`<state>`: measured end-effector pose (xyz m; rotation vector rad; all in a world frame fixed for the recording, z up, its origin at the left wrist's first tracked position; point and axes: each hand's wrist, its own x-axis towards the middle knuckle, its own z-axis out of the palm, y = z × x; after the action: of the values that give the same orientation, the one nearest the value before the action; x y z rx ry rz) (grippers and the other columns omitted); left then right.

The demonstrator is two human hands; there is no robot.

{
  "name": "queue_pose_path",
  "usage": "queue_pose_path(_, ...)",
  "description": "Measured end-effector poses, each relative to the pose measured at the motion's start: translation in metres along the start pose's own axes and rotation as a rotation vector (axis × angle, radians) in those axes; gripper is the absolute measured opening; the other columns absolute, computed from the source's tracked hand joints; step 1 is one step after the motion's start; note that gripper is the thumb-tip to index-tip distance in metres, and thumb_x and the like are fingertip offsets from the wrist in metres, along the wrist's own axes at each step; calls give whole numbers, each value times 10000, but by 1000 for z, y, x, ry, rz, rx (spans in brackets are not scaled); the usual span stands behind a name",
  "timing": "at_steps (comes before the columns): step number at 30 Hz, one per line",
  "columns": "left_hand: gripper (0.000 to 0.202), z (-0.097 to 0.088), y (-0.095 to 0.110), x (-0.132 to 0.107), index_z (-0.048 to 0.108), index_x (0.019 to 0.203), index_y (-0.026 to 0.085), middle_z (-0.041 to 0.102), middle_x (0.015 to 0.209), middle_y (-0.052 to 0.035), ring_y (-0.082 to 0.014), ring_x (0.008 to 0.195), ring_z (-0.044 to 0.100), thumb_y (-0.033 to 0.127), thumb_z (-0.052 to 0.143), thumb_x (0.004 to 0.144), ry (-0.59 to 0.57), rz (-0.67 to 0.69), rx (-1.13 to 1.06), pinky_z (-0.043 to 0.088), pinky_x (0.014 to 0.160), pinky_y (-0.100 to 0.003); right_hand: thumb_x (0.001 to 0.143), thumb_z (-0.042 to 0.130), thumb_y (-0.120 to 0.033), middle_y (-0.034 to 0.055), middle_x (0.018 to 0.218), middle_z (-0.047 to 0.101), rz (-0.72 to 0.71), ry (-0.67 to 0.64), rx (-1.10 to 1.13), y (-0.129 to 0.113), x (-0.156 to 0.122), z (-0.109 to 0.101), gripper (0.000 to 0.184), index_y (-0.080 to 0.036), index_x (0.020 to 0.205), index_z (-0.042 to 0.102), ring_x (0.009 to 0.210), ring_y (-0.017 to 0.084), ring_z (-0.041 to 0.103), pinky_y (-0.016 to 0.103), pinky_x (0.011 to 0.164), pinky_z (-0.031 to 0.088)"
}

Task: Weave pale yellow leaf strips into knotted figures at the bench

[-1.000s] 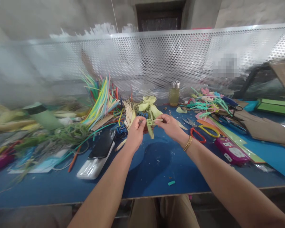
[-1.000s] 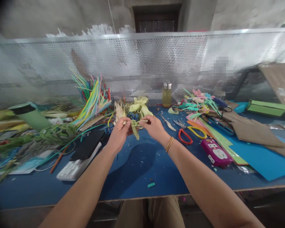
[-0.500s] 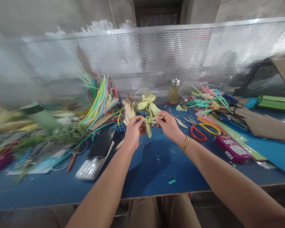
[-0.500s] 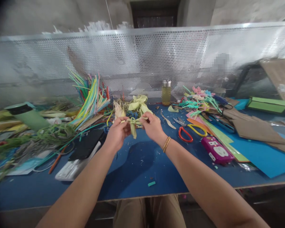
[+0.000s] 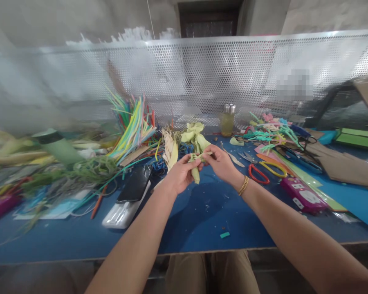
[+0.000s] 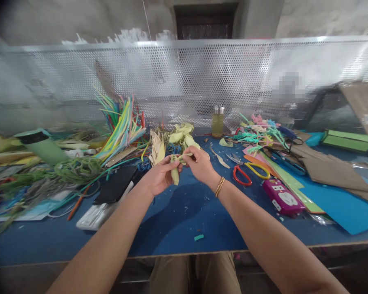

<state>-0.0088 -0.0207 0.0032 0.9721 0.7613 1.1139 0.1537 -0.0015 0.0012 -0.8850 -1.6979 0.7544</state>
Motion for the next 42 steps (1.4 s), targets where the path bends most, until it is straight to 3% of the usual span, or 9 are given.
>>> queue_pose_path(3, 343, 3, -1, 1, 619, 920, 220, 661, 735, 30, -111, 648, 627, 260, 818, 643, 59, 110, 18, 479, 607, -232, 856, 547, -268, -32, 707, 563, -38, 25, -63, 0, 0, 0, 61, -216, 827, 535, 633, 115, 573, 256, 646, 464)
queue_pose_path(7, 356, 1, 1, 0, 642, 972, 213, 670, 737, -20, -163, 677, 649, 491, 699, 756, 91, 83, 91, 448, 523, -245, 861, 539, -255, -37, 649, 553, -62, 61, -147, 3, 0, -2, 57, -213, 822, 540, 602, 122, 562, 260, 635, 444)
queue_pose_path(9, 406, -2, 0, 1, 656, 968, 203, 673, 737, -18, -160, 657, 642, 526, 713, 728, 157, 84, 130, 443, 520, -246, 860, 542, -259, -39, 636, 557, -63, 51, -172, 4, 0, -3, 54, -214, 830, 545, 601, 123, 560, 262, 644, 443)
queue_pose_path(14, 431, -8, -4, 8, 674, 810, 156, 661, 728, -20, -135, 653, 607, 544, 770, 649, 390, 268, 256, 395, 533, -217, 853, 544, -283, -37, 667, 562, -34, 49, -110, 4, 1, 0, 73, -216, 826, 536, 609, 119, 587, 254, 633, 451)
queue_pose_path(17, 411, -8, -4, 12, 675, 788, 152, 639, 688, -17, -126, 626, 578, 545, 737, 686, 448, 370, 284, 367, 522, -215, 843, 550, -301, -35, 703, 566, 9, 86, -69, 3, 1, 3, 93, -216, 811, 533, 596, 117, 603, 251, 608, 453)
queue_pose_path(26, 213, -9, -5, 12, 620, 782, 161, 553, 599, 21, -73, 511, 465, 356, 703, 764, 334, 312, 311, 336, 487, -184, 818, 562, -314, -58, 621, 531, 103, 68, 66, 11, 1, 3, 96, -227, 811, 523, 559, 121, 562, 279, 622, 468)
queue_pose_path(32, 196, -13, -3, 14, 667, 900, 146, 591, 702, 6, -61, 564, 489, 142, 659, 704, 305, 300, 172, 371, 546, -183, 792, 583, -319, -57, 608, 514, 141, -4, 126, 11, 1, 6, 121, -220, 784, 514, 550, 113, 535, 271, 601, 456)
queue_pose_path(38, 260, -12, 3, 6, 744, 884, 133, 534, 619, 11, -79, 537, 413, 301, 708, 690, 125, 211, 313, 315, 527, -227, 772, 614, -359, -59, 585, 507, 149, -19, 171, 15, 0, 8, 168, -211, 763, 535, 544, 101, 475, 254, 583, 420)
queue_pose_path(42, 360, -9, 4, 1, 740, 882, 161, 585, 642, 22, -99, 581, 455, 315, 835, 570, 108, 248, 586, 356, 586, -248, 785, 620, -370, -47, 609, 525, 179, 8, 185, 14, 0, 8, 184, -205, 791, 539, 561, 108, 491, 266, 600, 438)
